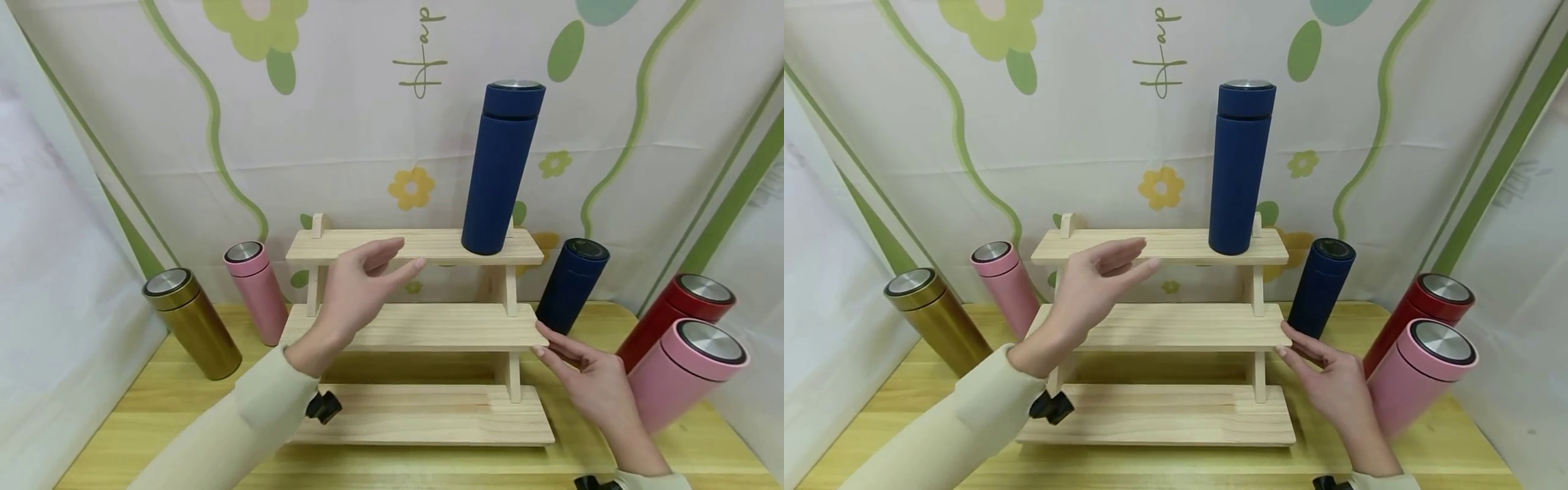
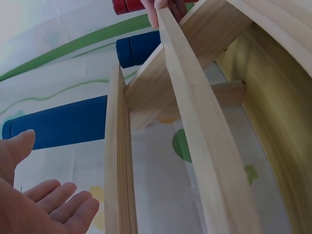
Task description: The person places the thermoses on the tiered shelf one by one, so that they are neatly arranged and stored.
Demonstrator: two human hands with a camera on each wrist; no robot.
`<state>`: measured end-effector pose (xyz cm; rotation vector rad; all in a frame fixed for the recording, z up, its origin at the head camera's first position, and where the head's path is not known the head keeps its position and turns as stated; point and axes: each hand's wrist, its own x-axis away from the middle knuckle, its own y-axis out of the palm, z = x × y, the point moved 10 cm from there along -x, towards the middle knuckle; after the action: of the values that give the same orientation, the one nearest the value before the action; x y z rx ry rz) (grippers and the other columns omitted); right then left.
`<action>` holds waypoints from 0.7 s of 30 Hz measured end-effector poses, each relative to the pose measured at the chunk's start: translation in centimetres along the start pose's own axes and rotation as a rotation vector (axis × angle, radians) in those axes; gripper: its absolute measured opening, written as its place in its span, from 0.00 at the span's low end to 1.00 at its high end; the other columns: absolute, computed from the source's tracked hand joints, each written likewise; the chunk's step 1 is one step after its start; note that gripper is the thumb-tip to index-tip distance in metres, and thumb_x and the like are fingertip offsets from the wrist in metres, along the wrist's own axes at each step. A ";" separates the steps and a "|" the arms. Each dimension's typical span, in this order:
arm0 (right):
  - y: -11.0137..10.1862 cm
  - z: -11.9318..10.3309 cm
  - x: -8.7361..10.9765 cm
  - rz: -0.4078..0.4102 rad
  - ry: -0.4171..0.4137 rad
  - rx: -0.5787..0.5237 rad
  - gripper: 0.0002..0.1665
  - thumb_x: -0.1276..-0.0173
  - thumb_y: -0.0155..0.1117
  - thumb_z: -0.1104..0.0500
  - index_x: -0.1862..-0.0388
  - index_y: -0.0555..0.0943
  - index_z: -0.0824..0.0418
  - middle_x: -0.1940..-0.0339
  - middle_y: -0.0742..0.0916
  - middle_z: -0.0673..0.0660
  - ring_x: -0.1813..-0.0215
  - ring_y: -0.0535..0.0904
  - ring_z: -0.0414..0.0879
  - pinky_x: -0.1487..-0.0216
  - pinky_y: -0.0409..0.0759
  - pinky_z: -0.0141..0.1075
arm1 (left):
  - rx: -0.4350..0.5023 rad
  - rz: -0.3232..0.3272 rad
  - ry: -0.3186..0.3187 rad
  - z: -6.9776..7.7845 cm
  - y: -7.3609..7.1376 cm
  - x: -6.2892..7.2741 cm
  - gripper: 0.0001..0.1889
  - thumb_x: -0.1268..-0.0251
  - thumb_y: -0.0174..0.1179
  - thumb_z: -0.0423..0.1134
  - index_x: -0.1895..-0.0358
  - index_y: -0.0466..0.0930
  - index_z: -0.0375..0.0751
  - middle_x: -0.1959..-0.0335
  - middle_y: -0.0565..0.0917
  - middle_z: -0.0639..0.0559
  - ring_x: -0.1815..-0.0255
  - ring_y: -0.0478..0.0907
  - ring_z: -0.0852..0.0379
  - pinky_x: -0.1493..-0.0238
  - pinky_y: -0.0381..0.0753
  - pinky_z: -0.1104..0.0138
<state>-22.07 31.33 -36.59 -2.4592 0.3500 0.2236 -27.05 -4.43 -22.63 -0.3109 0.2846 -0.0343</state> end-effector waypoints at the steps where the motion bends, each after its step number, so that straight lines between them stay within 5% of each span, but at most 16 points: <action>1: 0.0 0.0 0.0 -0.001 -0.002 0.000 0.29 0.24 0.73 0.43 0.27 0.83 0.42 0.37 0.89 0.59 0.55 0.84 0.19 0.70 0.82 0.29 | -0.002 0.008 -0.001 -0.2 -0.4 0.3 0.31 0.34 0.77 0.56 0.31 0.85 0.50 0.32 0.86 0.60 0.28 0.81 0.61 0.25 0.80 0.66; 7: 0.0 -0.1 -0.1 0.004 0.000 -0.007 0.29 0.25 0.74 0.43 0.27 0.83 0.43 0.38 0.90 0.60 0.55 0.85 0.19 0.74 0.80 0.30 | -0.012 0.039 -0.011 -1.1 -2.2 1.9 0.32 0.35 0.78 0.56 0.30 0.84 0.52 0.31 0.85 0.63 0.27 0.79 0.63 0.26 0.79 0.71; 15: 0.0 0.1 0.0 0.003 0.011 -0.003 0.29 0.25 0.74 0.43 0.27 0.83 0.42 0.37 0.89 0.59 0.55 0.85 0.19 0.73 0.79 0.30 | -0.008 0.059 -0.039 -2.7 -3.6 3.8 0.30 0.37 0.80 0.54 0.31 0.85 0.56 0.32 0.85 0.63 0.27 0.80 0.62 0.26 0.82 0.61; 21: -0.1 0.1 0.0 0.007 0.006 -0.008 0.29 0.25 0.74 0.43 0.27 0.83 0.43 0.37 0.89 0.59 0.54 0.84 0.19 0.73 0.80 0.30 | -0.002 0.094 -0.039 -3.8 -4.6 4.8 0.27 0.37 0.80 0.50 0.34 0.87 0.57 0.34 0.87 0.61 0.29 0.82 0.61 0.27 0.82 0.63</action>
<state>-22.06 31.44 -36.57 -2.4669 0.3604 0.2208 -23.44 -10.35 -25.99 -0.2997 0.2604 0.0643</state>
